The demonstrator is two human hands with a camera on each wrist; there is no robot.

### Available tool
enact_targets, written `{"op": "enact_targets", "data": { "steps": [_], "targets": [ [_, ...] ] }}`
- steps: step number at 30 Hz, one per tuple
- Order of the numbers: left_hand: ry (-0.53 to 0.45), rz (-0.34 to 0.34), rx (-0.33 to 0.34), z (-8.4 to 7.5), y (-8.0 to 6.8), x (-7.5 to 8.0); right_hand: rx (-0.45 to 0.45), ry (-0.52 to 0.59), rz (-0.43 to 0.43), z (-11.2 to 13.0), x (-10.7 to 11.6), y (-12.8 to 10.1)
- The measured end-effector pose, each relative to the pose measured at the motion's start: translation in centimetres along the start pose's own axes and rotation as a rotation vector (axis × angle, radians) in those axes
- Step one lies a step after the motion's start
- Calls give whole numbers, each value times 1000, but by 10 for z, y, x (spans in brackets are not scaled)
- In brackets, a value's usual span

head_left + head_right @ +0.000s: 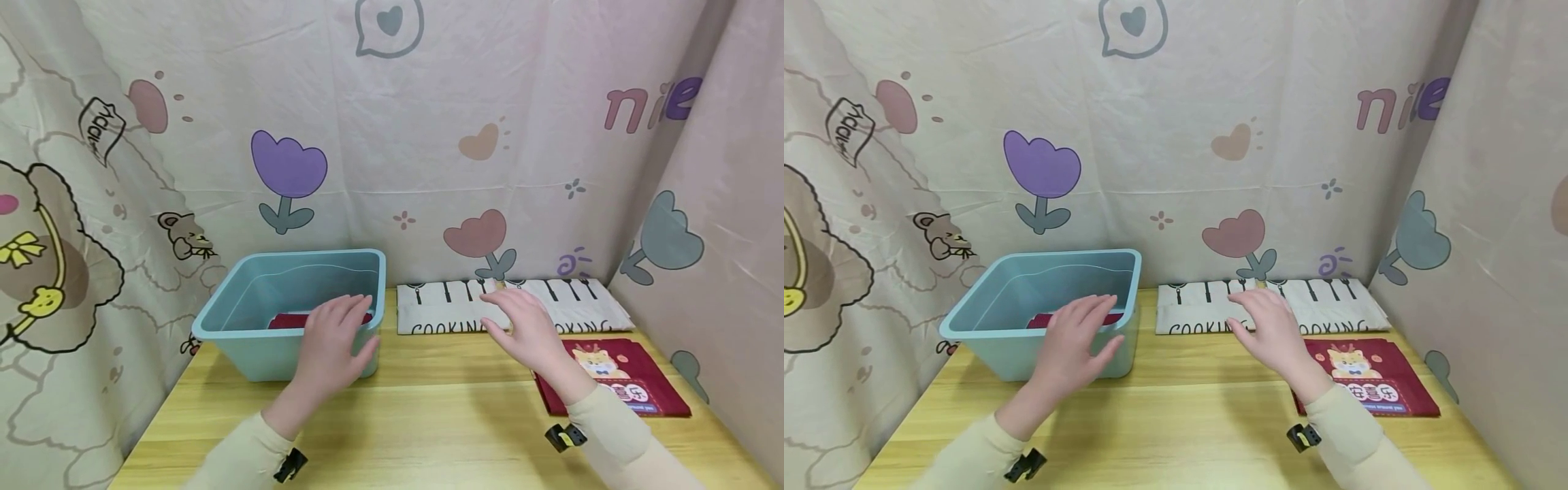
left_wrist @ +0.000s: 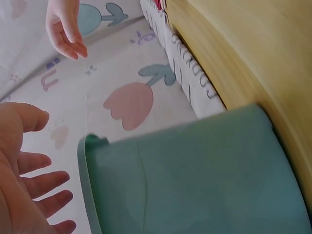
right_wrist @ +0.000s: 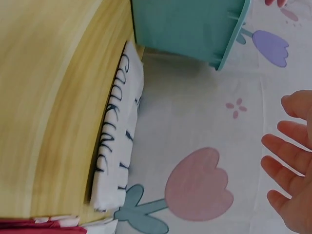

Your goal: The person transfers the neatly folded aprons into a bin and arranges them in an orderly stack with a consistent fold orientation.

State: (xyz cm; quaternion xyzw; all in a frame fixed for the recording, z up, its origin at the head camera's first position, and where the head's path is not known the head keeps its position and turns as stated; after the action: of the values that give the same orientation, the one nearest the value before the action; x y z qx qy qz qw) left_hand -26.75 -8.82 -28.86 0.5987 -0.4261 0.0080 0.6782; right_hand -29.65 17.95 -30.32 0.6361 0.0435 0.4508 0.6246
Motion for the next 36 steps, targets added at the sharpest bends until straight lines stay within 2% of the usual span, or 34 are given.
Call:
{"op": "enact_targets", "data": {
  "steps": [12, 25, 32, 36],
  "targets": [
    [-28, -67, -96, -38, -4, -22, -14, -37, -17, -26, 17, -25],
    [-164, -129, -189, -81, -9, -40, -154, -115, -14, -64, 45, -55],
    [-206, -112, -154, -97, -13, -59, -230, -140, -23, -86, 61, -70],
    [-257, -68, -100, -103, -15, -73, -271, -151, -26, -100, 70, -80]
  ]
}}
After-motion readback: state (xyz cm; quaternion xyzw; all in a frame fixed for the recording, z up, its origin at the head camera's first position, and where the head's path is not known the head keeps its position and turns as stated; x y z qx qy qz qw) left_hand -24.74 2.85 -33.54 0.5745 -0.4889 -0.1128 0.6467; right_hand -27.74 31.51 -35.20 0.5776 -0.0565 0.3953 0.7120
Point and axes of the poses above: each hand's wrist, its own y-axis towards the middle knuckle, its own x-axis out of the back of the hand, z = x × y, the point moved 10 cm from there along y, towards the middle knuckle, and after that the axes turned 12 degrees about -z, right-handed, at the moved point
